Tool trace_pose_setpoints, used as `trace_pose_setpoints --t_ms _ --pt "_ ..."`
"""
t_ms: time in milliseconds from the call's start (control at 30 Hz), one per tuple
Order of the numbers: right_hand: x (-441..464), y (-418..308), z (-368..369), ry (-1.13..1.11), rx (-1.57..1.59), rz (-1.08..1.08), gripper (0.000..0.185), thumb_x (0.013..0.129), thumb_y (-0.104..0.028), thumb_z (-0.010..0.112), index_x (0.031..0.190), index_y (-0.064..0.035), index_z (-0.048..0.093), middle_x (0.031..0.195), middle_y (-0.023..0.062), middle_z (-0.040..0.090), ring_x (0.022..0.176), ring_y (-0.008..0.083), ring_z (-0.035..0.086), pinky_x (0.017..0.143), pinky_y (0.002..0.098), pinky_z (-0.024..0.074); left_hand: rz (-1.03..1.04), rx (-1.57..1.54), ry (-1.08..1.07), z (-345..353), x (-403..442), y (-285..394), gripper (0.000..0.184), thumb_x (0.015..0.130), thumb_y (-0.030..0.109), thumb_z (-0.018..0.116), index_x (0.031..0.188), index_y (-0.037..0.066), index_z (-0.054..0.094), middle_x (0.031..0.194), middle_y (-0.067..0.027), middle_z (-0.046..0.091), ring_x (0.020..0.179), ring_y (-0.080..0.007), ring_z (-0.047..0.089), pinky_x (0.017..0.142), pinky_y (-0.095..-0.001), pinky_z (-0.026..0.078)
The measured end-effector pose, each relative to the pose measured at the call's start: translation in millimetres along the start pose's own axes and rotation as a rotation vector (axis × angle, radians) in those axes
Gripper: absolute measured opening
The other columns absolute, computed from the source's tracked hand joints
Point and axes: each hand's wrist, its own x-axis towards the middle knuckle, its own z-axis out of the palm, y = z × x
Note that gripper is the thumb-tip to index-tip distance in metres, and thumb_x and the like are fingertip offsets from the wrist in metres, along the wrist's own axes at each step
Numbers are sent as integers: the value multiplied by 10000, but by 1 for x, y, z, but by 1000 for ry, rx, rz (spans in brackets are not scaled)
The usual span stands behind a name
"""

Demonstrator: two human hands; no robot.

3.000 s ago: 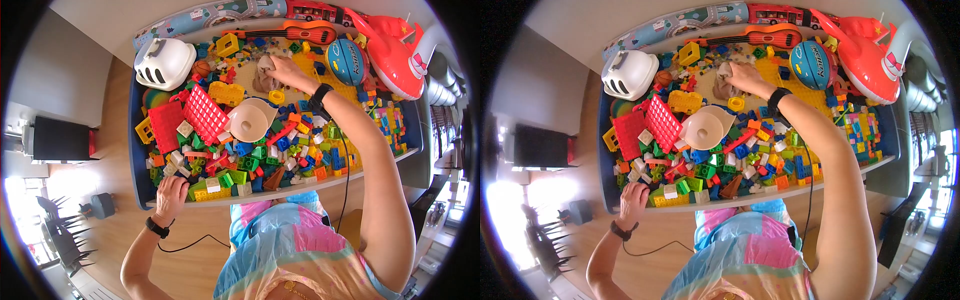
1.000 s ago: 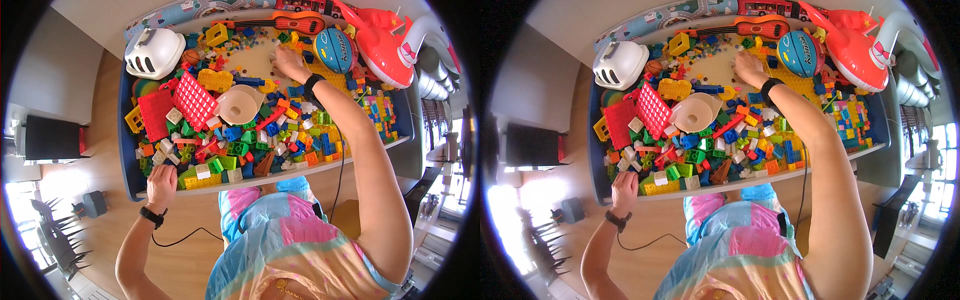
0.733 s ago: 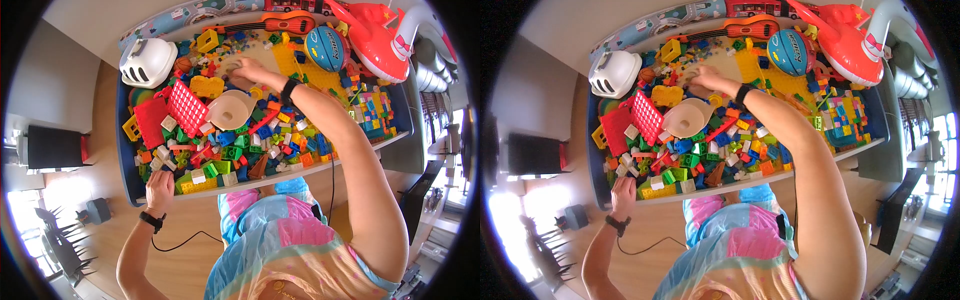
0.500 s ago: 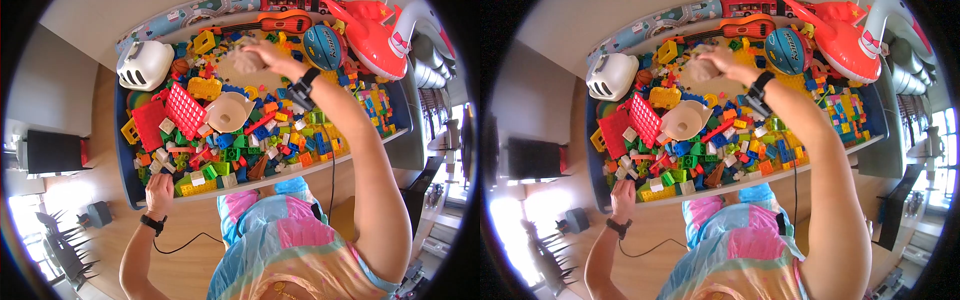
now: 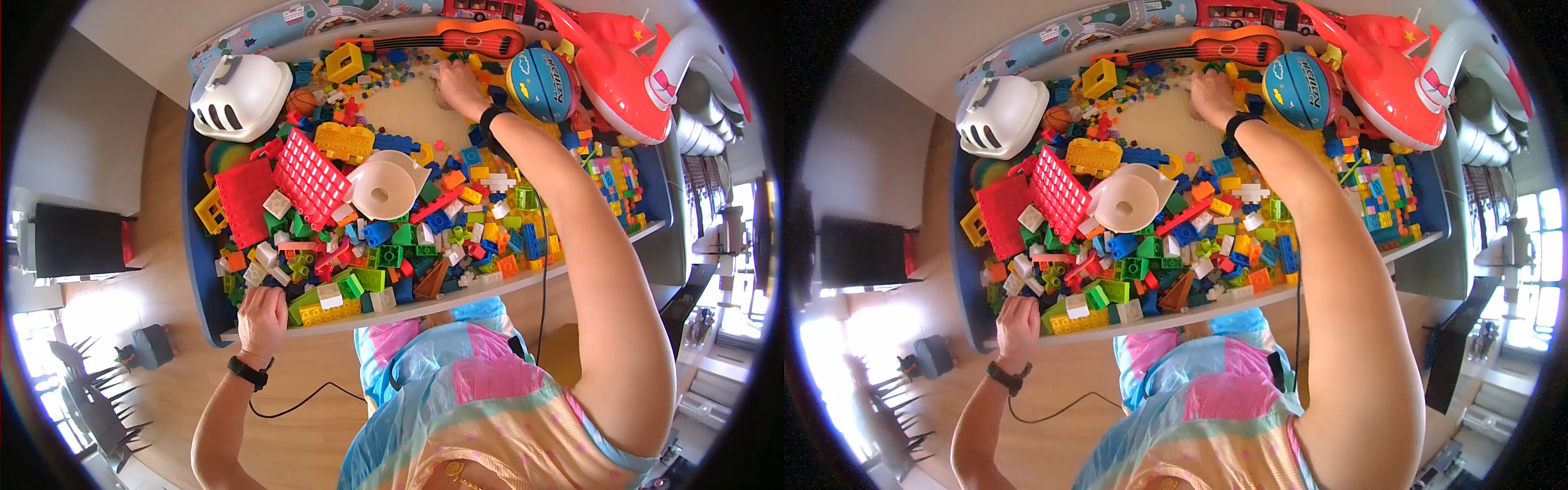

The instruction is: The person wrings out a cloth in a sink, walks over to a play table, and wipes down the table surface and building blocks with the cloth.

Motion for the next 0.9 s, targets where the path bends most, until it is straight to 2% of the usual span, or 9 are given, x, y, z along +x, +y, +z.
trace_pose_setpoints --t_ms 100,267,467,567,667,700,800,833,900 --pt "5 -6 -3 -14 57 111 201 821 -82 484 959 33 575 925 221 594 870 369 569 760 445 457 -18 -4 9 -1 -3 1 40 788 39 600 810 17 575 754 -101 564 733 -292 557 639 -387 464" --pt "-4 -10 -23 -344 258 17 264 792 -179 567 963 21 597 999 266 605 943 400 592 796 475 479 -5 -10 27 0 -4 1 33 798 46 588 799 17 571 748 -105 568 733 -295 561 638 -394 463" --pt "-48 -37 -52 -416 375 -170 330 754 -242 650 943 27 620 973 254 617 851 394 619 765 449 499 0 -1 14 -2 -6 4 38 815 45 571 810 7 567 770 -129 572 747 -317 563 654 -406 469" --pt "-66 -38 -91 -657 859 95 352 756 -280 674 906 34 619 916 184 643 765 320 635 697 397 505 5 15 36 -1 -9 3 48 822 55 565 813 8 568 771 -131 573 749 -317 564 656 -406 470" --pt "-70 -29 -86 -398 1022 136 331 759 -290 681 875 14 615 852 110 640 680 230 617 618 342 495 15 28 66 2 -10 2 61 831 65 556 821 7 569 773 -132 575 752 -320 565 658 -406 470" --pt "-72 -15 -92 -472 1418 213 298 763 -273 679 889 -13 606 838 69 634 672 176 600 590 293 483 9 28 71 4 -12 2 65 831 71 557 808 11 567 763 -126 573 745 -315 564 653 -405 467" --pt "-46 17 -87 -286 1753 586 270 940 -216 393 942 -52 607 845 57 626 758 144 610 626 319 516 15 43 82 4 -10 0 77 830 82 556 781 23 563 744 -113 567 730 -305 562 646 -401 465" --pt "-47 7 -113 -125 1704 633 263 937 -223 422 985 -26 588 871 78 638 753 150 613 646 330 517 13 46 78 4 -10 0 77 829 82 558 780 24 563 743 -113 568 729 -305 561 646 -400 465" --pt "-26 39 -95 -217 1287 389 333 909 -303 481 1040 -6 557 955 145 642 819 222 628 682 360 517 9 54 73 5 -10 -2 76 827 82 560 778 24 562 743 -114 568 729 -305 561 648 -399 466"
